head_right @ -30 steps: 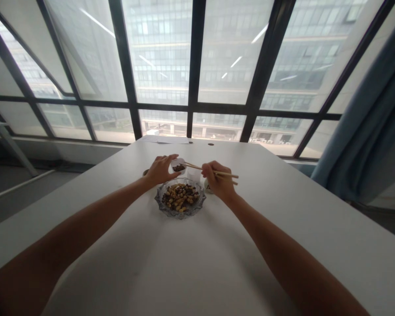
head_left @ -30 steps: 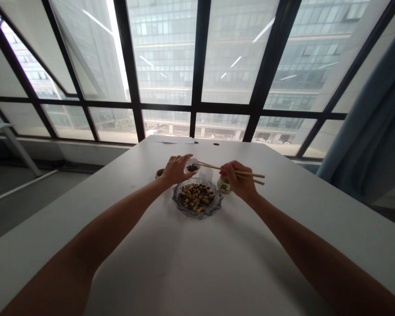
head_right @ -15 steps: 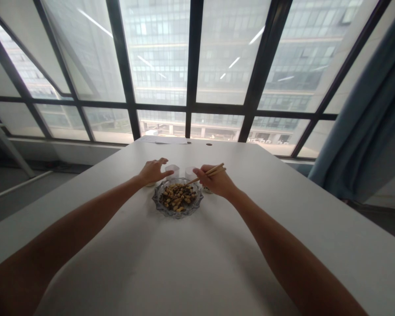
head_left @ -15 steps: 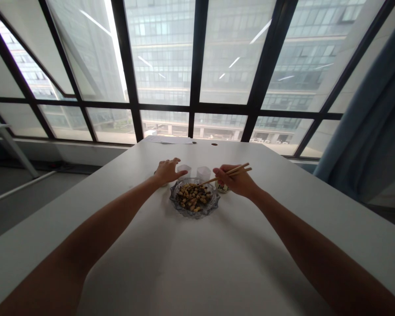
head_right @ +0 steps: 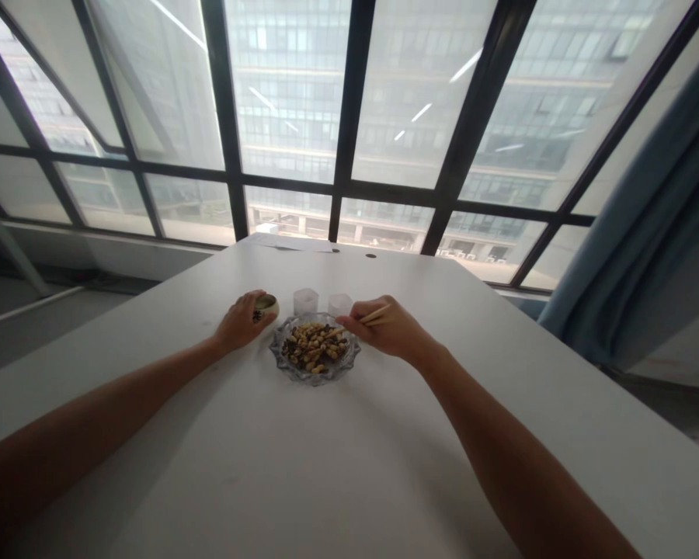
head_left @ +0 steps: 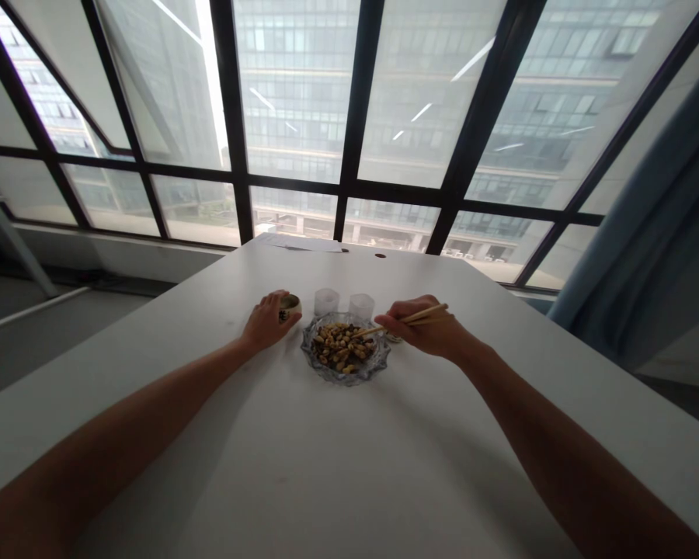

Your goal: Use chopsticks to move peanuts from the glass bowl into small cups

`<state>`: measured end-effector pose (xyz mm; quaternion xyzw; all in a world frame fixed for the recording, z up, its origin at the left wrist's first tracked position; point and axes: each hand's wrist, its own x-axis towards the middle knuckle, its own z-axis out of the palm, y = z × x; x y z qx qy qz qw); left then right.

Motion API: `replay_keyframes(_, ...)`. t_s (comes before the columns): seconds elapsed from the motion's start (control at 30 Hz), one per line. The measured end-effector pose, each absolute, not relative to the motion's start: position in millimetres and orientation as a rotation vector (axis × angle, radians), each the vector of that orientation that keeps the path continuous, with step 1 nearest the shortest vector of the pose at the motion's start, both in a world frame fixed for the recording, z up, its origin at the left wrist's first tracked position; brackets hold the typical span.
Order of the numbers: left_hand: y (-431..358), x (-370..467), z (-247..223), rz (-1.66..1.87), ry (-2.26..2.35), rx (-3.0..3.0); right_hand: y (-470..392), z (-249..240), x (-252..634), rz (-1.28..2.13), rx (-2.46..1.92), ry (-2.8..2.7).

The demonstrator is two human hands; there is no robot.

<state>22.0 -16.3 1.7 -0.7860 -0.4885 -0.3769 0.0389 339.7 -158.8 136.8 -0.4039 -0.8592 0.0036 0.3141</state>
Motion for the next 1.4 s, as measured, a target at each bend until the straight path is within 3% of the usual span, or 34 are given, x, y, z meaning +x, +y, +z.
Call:
replay_keyframes(0.77, -17.3, 24.2, 4.9, -1.181, -1.486, -2.463, -160.1, 139.6, 342.1, 0.223, -1.186, -2.163)
replay_keyframes(1.17, -16.7, 23.7, 5.3, -1.206, -1.477, -2.476, -149.9, 141.4, 344.9, 0.592, -1.147, -1.578)
replay_keyframes(1.4, -23.6, 24.1, 11.9, -1.309, -1.496, -2.482, -169.7, 147.5, 336.5, 0.304, -1.042, -1.806)
